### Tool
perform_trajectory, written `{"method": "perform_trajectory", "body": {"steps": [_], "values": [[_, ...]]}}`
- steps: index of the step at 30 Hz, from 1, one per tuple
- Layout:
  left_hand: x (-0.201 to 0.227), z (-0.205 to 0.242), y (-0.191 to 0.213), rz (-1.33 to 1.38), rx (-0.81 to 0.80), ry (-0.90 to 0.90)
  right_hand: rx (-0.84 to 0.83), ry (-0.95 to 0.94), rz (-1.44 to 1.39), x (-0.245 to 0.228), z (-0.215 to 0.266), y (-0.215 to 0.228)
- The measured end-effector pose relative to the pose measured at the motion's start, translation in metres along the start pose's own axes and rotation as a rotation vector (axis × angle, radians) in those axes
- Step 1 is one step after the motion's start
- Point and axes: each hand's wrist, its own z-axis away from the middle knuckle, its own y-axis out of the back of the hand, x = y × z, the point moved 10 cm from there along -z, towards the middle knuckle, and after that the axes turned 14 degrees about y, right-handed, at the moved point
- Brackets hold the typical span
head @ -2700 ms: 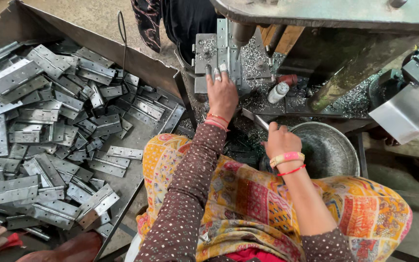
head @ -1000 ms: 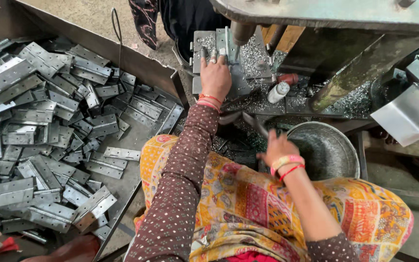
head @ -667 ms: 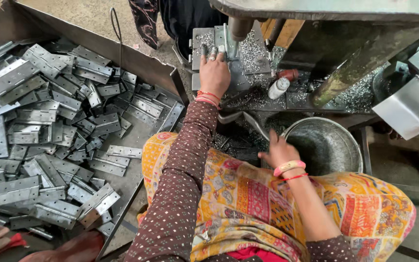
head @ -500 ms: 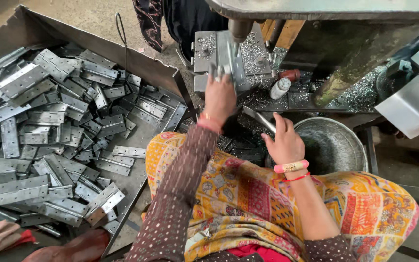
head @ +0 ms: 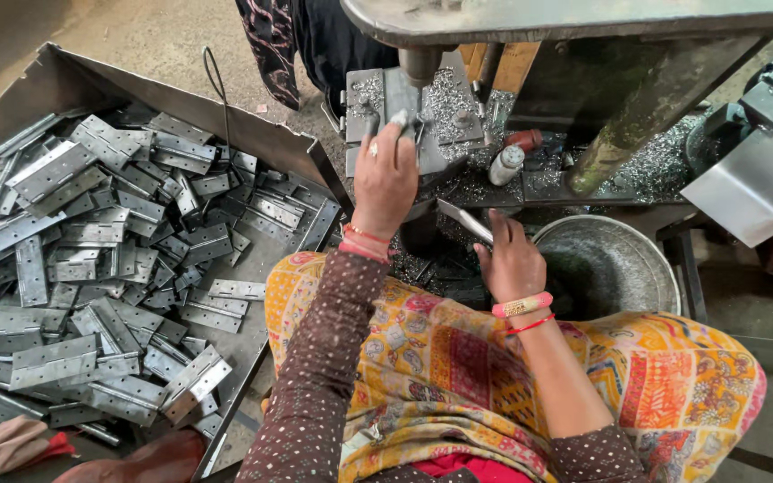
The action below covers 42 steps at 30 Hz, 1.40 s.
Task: The person operates a drill press to drill holes into small metal brackets. They pick up brackets from a bin, position them under the drill, and then place the finished pieces back into the bin.
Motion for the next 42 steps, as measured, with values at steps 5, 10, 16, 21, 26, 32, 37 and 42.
{"method": "perform_trajectory", "body": {"steps": [5, 10, 16, 21, 26, 32, 37, 42], "values": [[-0.037, -0.002, -0.073, -0.201, -0.427, 0.185, 0.015, 0.022, 0.041, -0.004, -0.004, 0.005], [-0.072, 0.011, -0.044, -0.472, -0.183, 0.244, -0.014, 0.007, 0.061, -0.003, -0.001, 0.002], [-0.037, 0.051, -0.077, -0.312, -0.617, 0.281, -0.034, 0.006, 0.095, -0.005, -0.008, 0.003], [-0.035, 0.025, -0.084, -0.254, -0.405, 0.315, -0.084, 0.049, 0.148, 0.001, 0.005, -0.01], [-0.049, 0.021, -0.096, -0.255, -0.442, 0.312, -0.671, -0.217, 0.121, 0.047, 0.049, -0.103], [-0.043, 0.031, -0.082, -0.196, -0.388, 0.285, -0.742, -0.23, 0.036, 0.048, 0.066, -0.115], [-0.046, 0.024, -0.103, -0.333, -0.493, 0.224, -0.631, -0.2, 0.144, 0.035, 0.026, -0.071], [-0.048, 0.008, -0.113, -0.293, -0.439, 0.283, -0.659, -0.209, 0.117, 0.038, 0.028, -0.077]]}}
